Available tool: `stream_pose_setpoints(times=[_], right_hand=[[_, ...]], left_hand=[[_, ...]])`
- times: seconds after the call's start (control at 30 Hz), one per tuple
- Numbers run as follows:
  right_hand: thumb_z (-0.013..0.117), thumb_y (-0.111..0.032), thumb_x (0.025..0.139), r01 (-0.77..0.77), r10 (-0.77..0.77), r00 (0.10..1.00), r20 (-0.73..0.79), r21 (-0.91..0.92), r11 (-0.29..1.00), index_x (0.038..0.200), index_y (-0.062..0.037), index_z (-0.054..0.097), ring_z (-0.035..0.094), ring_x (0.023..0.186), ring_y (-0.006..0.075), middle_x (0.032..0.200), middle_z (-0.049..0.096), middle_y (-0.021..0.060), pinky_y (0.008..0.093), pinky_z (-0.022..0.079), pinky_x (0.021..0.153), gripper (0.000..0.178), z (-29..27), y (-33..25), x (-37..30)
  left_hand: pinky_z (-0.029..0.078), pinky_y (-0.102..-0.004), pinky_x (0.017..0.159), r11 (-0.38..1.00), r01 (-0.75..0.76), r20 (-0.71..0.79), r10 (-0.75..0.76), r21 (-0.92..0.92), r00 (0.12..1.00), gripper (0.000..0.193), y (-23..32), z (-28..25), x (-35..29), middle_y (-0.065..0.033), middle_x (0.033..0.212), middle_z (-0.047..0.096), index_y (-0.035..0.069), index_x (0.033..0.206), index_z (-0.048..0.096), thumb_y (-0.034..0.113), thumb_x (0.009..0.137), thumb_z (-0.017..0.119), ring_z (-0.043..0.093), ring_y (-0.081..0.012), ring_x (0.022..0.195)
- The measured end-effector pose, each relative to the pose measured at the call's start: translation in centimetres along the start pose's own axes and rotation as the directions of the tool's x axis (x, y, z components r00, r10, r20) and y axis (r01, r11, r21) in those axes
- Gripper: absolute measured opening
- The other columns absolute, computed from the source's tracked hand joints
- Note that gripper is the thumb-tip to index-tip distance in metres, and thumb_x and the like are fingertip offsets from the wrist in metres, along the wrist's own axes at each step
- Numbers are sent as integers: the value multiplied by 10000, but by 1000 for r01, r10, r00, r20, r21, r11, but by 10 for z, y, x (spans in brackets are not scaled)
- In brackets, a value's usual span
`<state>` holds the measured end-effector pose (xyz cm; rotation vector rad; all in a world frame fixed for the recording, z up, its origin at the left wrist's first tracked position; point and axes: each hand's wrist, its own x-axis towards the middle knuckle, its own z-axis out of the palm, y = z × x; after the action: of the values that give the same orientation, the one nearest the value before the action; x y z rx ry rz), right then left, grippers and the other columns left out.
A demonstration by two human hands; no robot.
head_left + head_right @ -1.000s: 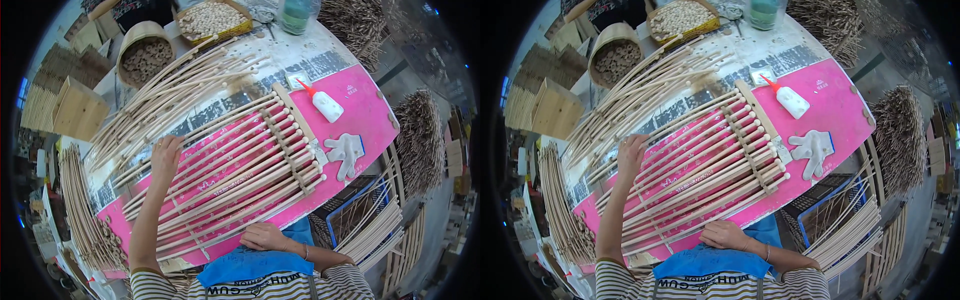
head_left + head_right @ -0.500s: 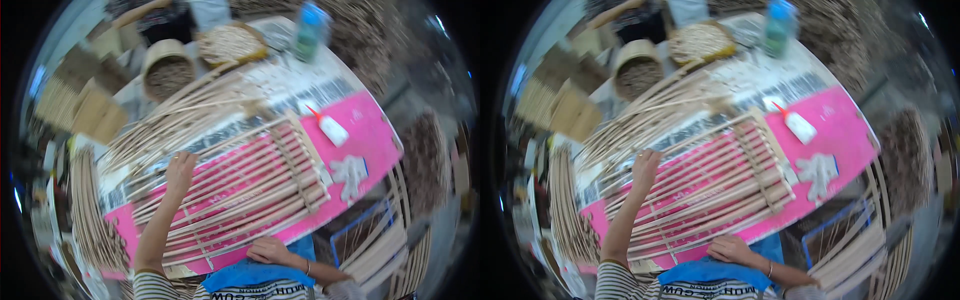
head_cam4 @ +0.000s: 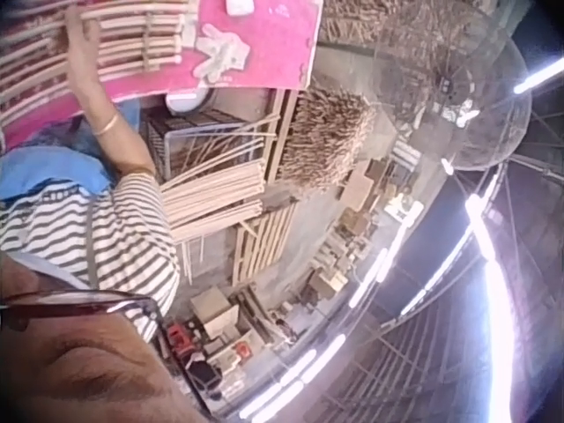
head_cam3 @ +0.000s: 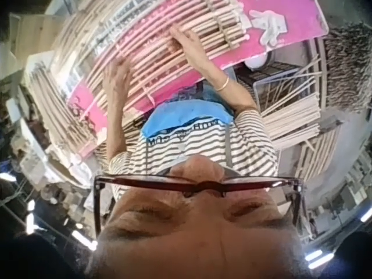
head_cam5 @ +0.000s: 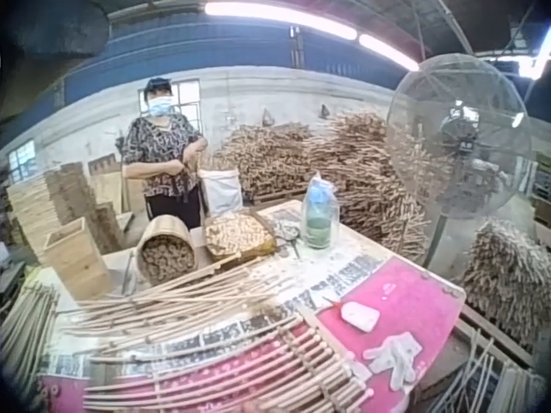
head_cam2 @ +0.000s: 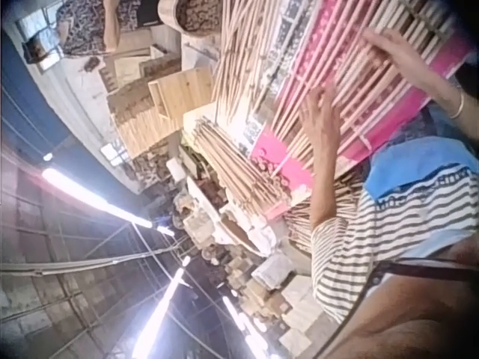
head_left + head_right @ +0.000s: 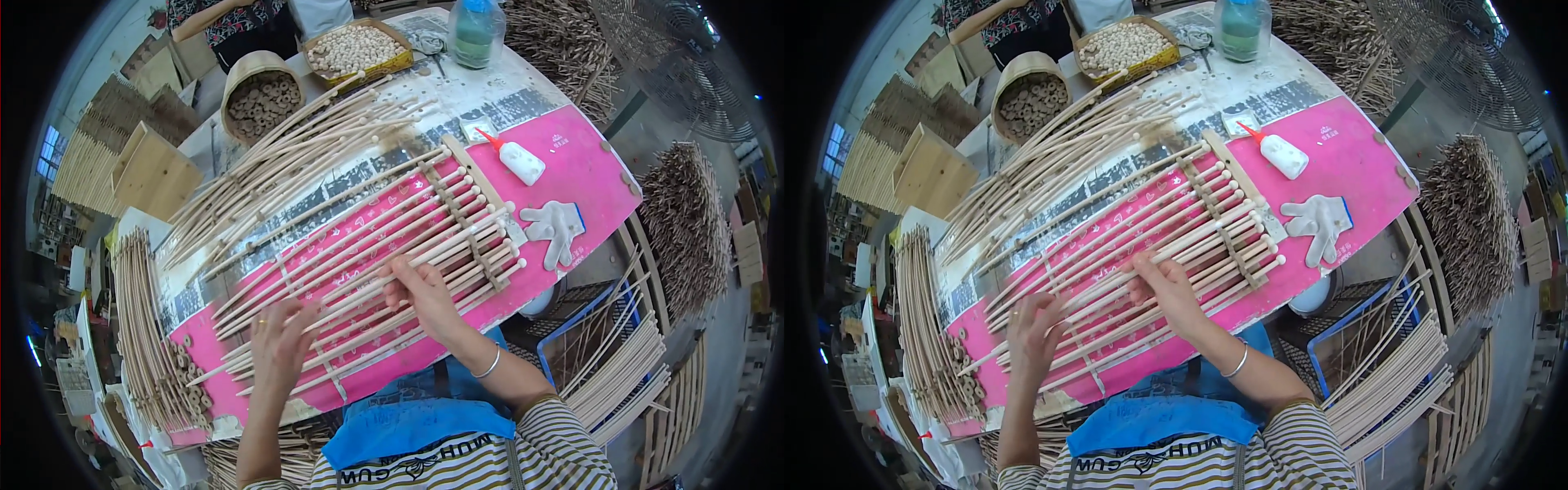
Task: Applying glue to wooden dowels and assembling them into a grid-like frame structure.
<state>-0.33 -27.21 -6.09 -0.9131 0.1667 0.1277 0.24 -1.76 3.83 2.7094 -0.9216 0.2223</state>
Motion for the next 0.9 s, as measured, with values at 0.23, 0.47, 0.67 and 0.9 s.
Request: stream_pose_setpoints(times=[0.23,0.47,0.67,0.9], right_hand=[[520,-363,1106,63,-62,998,-31,21,998,1013,-59,716,602,614,52,728,655,-15,198,477,565,374,-26,-18,-3],[554,-351,1093,-27,30,999,36,-85,996,1020,-57,714,597,629,54,744,654,-10,203,480,578,342,0,0,-16],[545,-319,1099,-63,72,988,139,-71,995,1021,-52,717,566,658,46,763,613,-20,205,468,601,328,31,19,-26],[710,-156,999,13,38,945,324,-151,988,1364,-73,608,624,845,39,985,689,-6,198,514,696,388,15,27,-36]], left_hand=[[510,-399,843,921,366,206,-335,-136,920,447,-38,-39,-69,-130,1036,701,61,1275,689,114,838,772,681,-305,926],[539,-363,736,796,407,277,-310,-447,910,154,-12,1,-64,-140,915,694,-3,1055,675,56,918,714,715,-297,840],[500,-421,673,867,270,91,-255,-419,963,157,48,32,1,-172,926,680,17,1059,670,136,959,690,684,-366,820],[510,-395,679,782,321,190,-258,-535,947,166,48,35,-7,-170,928,695,-6,1098,678,94,966,674,688,-334,789]])
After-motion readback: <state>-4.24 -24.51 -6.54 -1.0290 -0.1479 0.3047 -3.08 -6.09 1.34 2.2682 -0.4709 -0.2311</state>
